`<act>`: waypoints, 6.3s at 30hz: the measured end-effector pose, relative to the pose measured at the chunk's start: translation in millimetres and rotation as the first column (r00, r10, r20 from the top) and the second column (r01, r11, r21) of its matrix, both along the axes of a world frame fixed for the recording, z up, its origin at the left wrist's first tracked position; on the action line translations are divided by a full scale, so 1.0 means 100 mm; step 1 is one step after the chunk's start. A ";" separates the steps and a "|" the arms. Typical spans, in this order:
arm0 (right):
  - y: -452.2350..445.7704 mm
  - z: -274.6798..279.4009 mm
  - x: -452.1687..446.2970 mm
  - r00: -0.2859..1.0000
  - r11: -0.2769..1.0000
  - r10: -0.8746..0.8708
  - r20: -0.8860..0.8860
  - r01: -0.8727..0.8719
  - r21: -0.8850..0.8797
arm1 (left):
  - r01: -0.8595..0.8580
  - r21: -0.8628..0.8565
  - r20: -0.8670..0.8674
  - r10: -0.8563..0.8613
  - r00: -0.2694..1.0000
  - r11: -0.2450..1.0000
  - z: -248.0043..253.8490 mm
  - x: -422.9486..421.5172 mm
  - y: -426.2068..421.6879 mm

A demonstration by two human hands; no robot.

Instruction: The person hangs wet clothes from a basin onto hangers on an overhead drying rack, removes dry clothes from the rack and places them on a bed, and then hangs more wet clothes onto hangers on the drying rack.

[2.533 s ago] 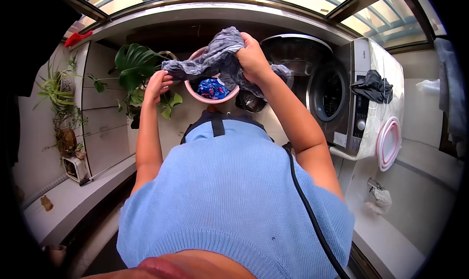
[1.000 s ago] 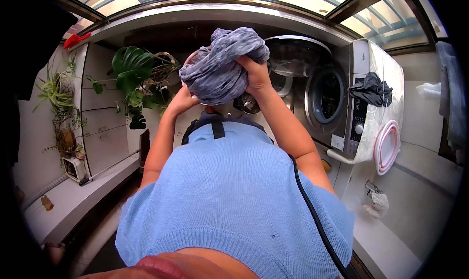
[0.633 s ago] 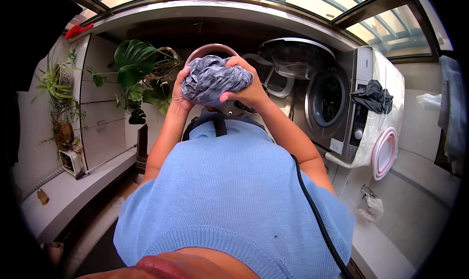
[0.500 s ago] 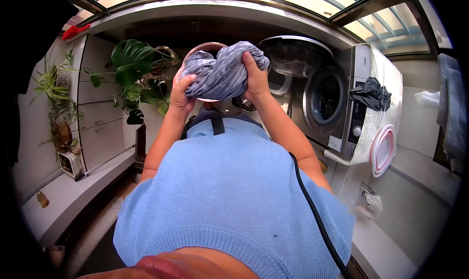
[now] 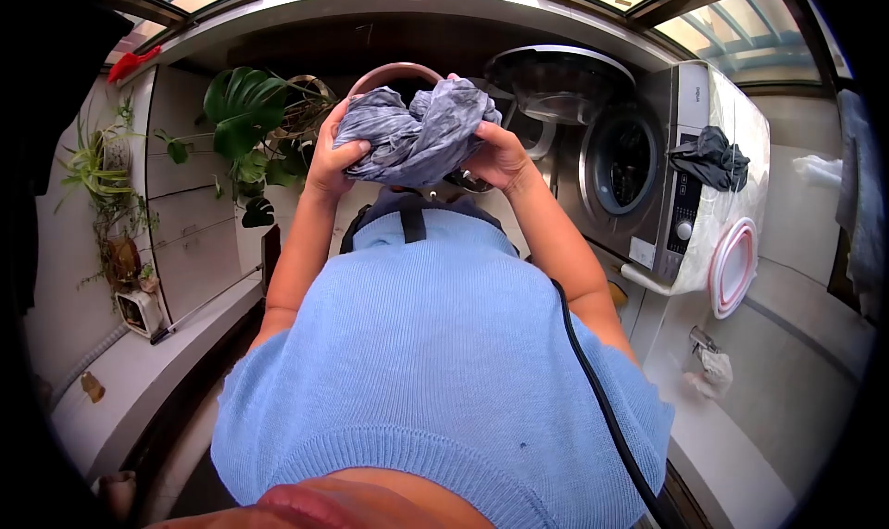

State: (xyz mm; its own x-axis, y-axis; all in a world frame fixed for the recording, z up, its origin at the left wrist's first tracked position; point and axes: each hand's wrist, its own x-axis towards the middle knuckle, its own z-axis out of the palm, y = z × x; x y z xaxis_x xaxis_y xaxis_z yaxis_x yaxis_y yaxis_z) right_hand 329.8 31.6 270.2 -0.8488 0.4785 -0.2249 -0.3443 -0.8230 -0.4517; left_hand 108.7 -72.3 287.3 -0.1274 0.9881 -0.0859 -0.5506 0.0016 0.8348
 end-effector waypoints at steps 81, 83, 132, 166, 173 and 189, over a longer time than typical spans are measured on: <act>-0.14 0.25 -0.32 0.796 0.637 -0.331 0.507 -0.208 0.742 | -0.456 -0.116 0.489 0.450 0.747 0.882 -0.40 -0.13 -0.11; -0.13 0.28 -0.45 0.812 0.593 -0.371 0.450 -0.165 0.788 | -0.438 -0.124 0.517 0.435 0.737 0.890 -0.36 -0.10 -0.11; -0.42 0.49 -0.56 0.959 -0.017 -0.217 0.184 -0.192 0.981 | -0.299 0.106 0.836 0.078 0.543 0.948 -0.90 -0.28 -0.20; -0.27 0.25 -0.51 0.936 0.918 -0.254 0.243 0.154 0.365 | -0.180 0.062 0.584 0.111 0.804 0.982 -0.56 -0.21 -0.46; -0.06 0.27 -0.21 0.909 0.923 -0.312 0.275 0.223 0.313 | -0.217 0.208 0.694 0.012 0.720 0.954 -0.66 -0.32 -0.53; -0.59 0.12 -0.53 0.862 0.629 -0.163 0.481 -0.285 0.723 | -0.545 -0.145 0.502 0.536 0.679 0.826 -0.82 -0.19 -0.33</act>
State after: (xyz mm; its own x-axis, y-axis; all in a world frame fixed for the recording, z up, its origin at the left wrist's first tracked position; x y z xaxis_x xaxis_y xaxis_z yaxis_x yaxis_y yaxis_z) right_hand 276.6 -27.6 282.5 -0.7729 0.6103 -0.1737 0.1275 -0.1188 -0.9847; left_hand 89.7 -105.3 205.6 -0.5829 0.7627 -0.2800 -0.7852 -0.4402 0.4355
